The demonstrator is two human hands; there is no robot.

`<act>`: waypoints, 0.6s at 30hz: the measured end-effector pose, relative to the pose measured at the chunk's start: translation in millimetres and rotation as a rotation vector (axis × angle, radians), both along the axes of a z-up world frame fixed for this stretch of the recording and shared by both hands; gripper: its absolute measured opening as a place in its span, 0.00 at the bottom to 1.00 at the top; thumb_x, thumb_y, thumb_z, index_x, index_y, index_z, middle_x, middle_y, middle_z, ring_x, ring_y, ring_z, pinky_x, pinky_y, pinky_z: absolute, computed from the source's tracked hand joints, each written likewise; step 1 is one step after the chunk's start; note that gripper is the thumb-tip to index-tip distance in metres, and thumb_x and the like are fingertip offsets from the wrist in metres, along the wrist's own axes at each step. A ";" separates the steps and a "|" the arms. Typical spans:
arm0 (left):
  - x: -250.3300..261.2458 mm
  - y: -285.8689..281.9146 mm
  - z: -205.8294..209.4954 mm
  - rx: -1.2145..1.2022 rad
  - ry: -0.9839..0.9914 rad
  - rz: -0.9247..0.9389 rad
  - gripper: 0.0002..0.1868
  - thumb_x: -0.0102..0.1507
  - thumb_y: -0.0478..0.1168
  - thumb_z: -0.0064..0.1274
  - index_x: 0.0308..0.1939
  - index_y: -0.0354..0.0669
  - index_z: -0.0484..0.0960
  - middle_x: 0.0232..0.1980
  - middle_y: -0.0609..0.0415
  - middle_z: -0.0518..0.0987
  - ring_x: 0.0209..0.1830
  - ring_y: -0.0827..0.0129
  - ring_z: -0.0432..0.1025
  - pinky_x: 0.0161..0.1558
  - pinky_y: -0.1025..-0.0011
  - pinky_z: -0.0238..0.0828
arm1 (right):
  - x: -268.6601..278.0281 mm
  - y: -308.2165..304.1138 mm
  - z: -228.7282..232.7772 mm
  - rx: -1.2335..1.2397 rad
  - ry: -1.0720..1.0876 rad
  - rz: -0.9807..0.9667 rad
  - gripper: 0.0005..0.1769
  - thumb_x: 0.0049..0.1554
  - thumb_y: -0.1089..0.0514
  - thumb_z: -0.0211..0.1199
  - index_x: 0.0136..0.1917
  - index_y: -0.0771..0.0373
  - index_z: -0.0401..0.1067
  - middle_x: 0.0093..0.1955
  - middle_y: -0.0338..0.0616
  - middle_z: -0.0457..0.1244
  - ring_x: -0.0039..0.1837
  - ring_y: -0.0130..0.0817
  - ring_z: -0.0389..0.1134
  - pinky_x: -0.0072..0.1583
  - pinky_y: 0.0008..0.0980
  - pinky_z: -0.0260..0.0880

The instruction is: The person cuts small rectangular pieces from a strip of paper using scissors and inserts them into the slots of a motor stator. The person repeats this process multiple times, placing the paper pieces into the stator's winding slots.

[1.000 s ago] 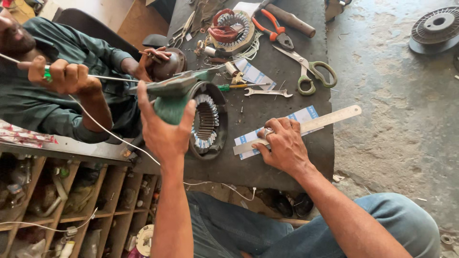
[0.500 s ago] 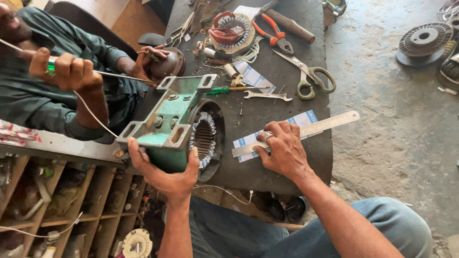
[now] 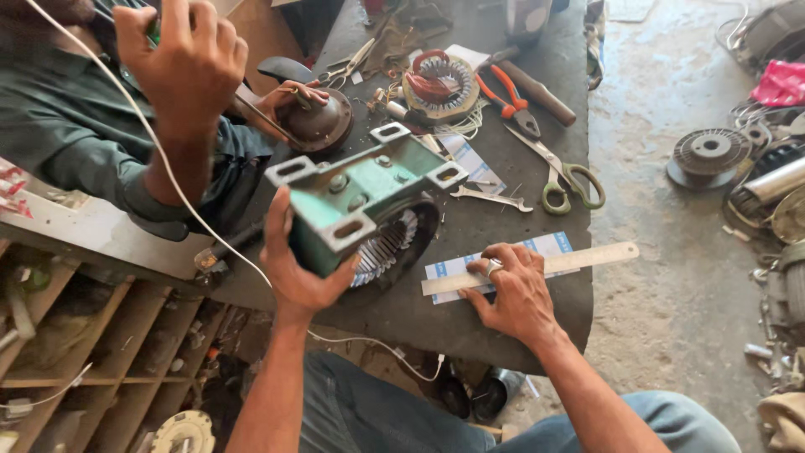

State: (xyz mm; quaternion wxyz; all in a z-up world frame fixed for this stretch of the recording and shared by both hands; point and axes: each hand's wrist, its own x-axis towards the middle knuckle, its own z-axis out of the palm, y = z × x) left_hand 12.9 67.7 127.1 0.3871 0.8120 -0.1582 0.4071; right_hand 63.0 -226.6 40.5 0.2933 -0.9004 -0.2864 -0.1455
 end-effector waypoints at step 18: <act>-81.8 24.5 -84.3 -0.081 -0.049 0.243 0.58 0.62 0.51 0.59 0.83 0.63 0.30 0.85 0.43 0.44 0.89 0.53 0.51 0.77 0.52 0.59 | 213.5 42.0 -6.8 0.428 0.344 -0.139 0.26 0.51 0.59 0.70 0.63 0.54 0.72 0.46 0.45 0.70 0.51 0.43 0.73 0.55 0.42 0.71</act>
